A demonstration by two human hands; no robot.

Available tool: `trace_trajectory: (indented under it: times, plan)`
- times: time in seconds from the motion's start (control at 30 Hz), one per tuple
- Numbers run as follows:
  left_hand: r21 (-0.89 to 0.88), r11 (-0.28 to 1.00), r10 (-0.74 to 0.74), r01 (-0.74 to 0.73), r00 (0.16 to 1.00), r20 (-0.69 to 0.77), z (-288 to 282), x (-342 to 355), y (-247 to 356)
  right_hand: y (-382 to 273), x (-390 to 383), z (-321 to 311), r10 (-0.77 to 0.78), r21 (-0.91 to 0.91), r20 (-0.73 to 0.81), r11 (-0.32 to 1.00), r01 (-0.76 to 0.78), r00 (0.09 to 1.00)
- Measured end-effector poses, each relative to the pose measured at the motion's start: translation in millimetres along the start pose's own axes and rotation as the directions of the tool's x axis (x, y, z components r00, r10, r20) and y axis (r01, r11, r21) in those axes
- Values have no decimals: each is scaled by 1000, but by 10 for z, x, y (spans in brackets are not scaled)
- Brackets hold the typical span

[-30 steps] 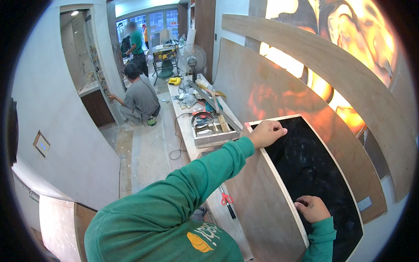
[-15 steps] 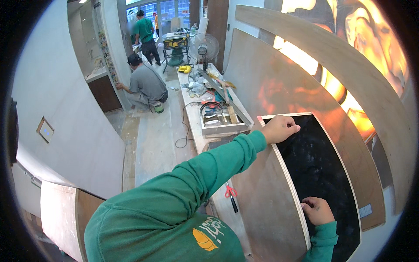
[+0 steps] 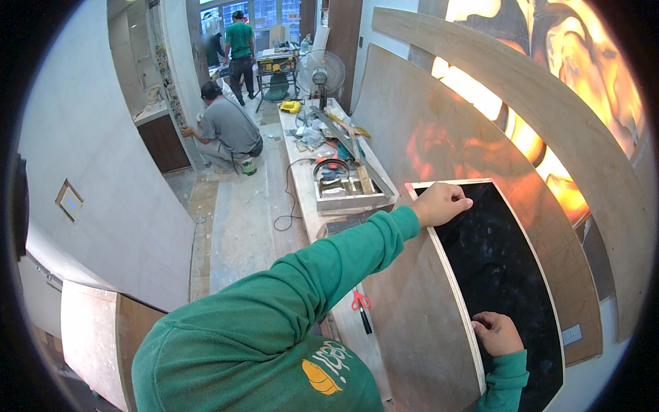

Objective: The person applies a strip of black edge banding to the edge of a wooden panel. They peel the backing, align the strip, and press it down along the edge. The person then uses scissors to trim the excess length of the banding.

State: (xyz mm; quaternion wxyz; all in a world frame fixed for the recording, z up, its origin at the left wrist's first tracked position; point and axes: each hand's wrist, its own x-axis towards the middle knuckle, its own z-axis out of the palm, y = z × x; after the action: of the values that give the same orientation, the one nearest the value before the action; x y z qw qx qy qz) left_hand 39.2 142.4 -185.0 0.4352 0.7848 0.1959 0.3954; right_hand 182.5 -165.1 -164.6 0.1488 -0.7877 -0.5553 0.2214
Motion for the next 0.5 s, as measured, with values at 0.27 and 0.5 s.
trace_trajectory:
  times: [0.27,0.5]
  plan:
    - [2,1000,12,-12,1000,-8,-6,-6,5,-8,-2,-2,-26,-18,-5,1000,26,1000]
    - [-24,1000,10,-11,1000,-13,2,-12,4,-43,-9,-10,-18,-14,7,1000,18,1000]
